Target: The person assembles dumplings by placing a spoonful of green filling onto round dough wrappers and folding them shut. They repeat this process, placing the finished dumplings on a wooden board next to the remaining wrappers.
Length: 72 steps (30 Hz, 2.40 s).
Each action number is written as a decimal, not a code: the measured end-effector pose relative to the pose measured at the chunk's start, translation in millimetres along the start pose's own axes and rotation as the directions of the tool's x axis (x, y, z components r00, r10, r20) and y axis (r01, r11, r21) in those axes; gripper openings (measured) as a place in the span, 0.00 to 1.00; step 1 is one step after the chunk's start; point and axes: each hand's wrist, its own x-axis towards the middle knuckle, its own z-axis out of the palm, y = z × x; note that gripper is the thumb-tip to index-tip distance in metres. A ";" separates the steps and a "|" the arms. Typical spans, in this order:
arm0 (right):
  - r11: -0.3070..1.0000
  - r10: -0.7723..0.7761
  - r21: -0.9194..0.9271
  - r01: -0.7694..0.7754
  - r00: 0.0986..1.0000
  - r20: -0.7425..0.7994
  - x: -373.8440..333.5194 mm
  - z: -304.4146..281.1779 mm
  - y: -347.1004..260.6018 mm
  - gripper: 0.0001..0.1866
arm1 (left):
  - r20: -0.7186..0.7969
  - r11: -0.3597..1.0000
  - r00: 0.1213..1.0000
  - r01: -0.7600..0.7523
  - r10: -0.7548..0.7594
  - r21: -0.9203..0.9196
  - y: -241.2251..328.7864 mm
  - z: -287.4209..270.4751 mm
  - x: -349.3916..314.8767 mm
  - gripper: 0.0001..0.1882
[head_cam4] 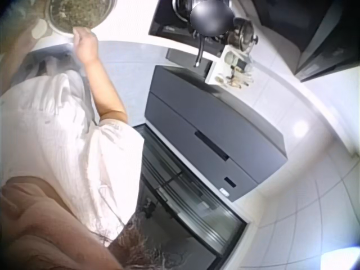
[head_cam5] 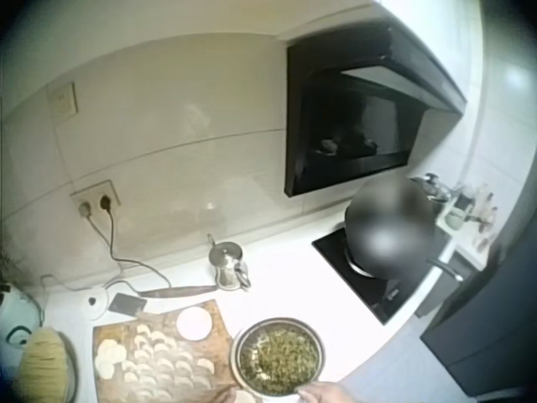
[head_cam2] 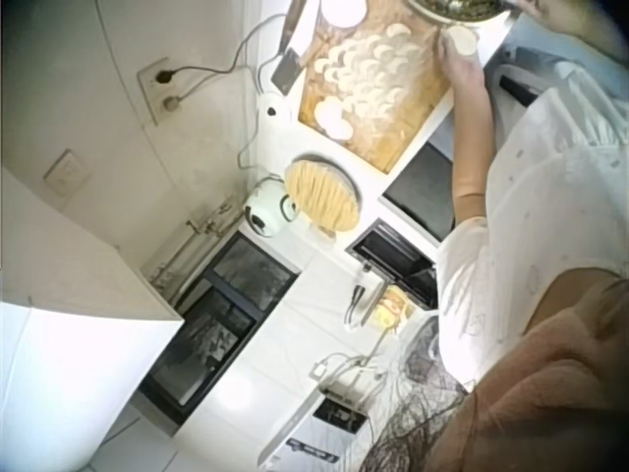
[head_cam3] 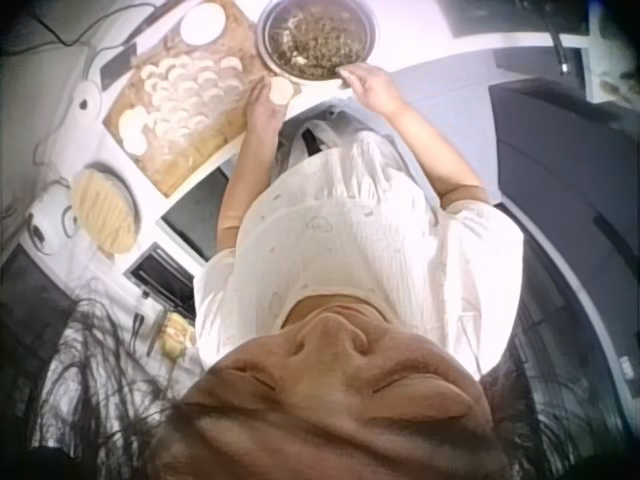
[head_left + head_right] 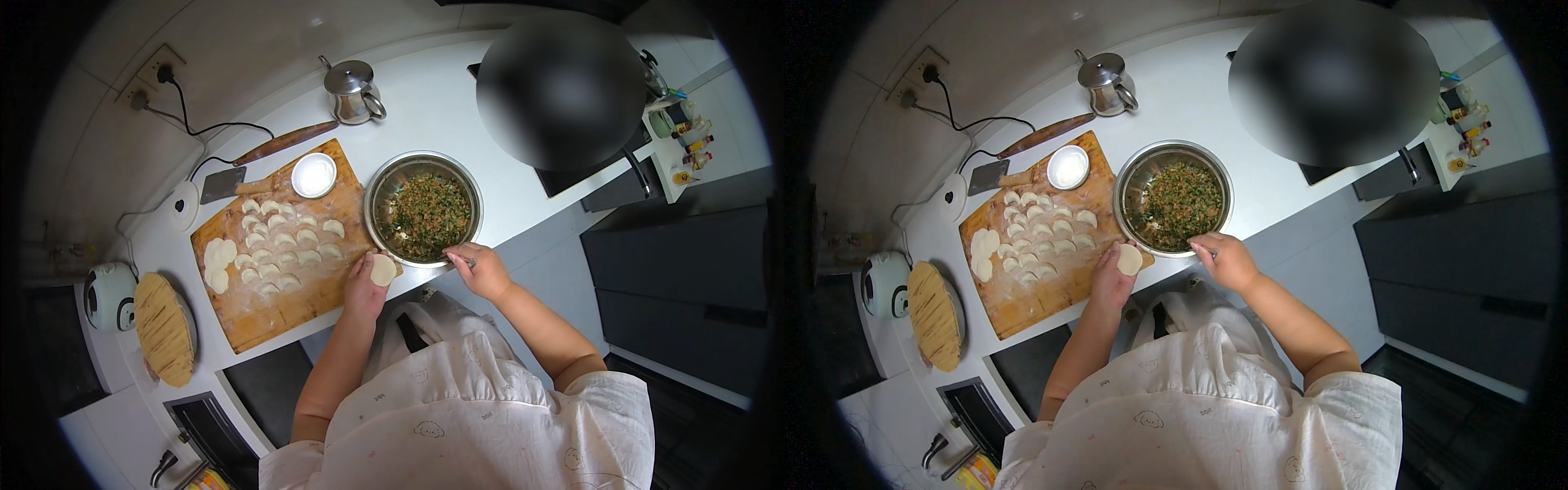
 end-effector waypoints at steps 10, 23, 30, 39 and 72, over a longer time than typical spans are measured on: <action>0.993 0.085 0.084 -0.085 0.996 0.004 -7.4 11.5 -0.4 0.07 | -0.038 0.999 0.999 0.008 -0.006 0.053 6.8 -5.3 -7.1 0.13; 0.375 0.688 0.795 -0.477 0.718 0.105 11.0 25.4 16.8 0.12 | -0.018 0.993 0.999 0.029 -0.027 0.118 16.1 -14.2 -12.9 0.11; 0.855 0.379 0.416 -0.309 0.920 -0.097 12.3 36.6 19.5 0.09 | 0.008 0.992 1.000 0.017 -0.018 0.122 17.7 -15.7 -14.3 0.11; 0.997 -0.009 0.073 0.011 1.000 -0.027 6.8 31.9 -9.6 0.07 | -0.006 0.995 0.999 0.043 -0.043 0.090 16.2 -13.7 -20.7 0.14; 0.997 -0.058 0.054 0.063 0.995 -0.086 -4.9 44.7 -44.8 0.06 | 0.016 0.996 1.000 0.003 -0.004 0.091 24.0 -6.9 -26.4 0.15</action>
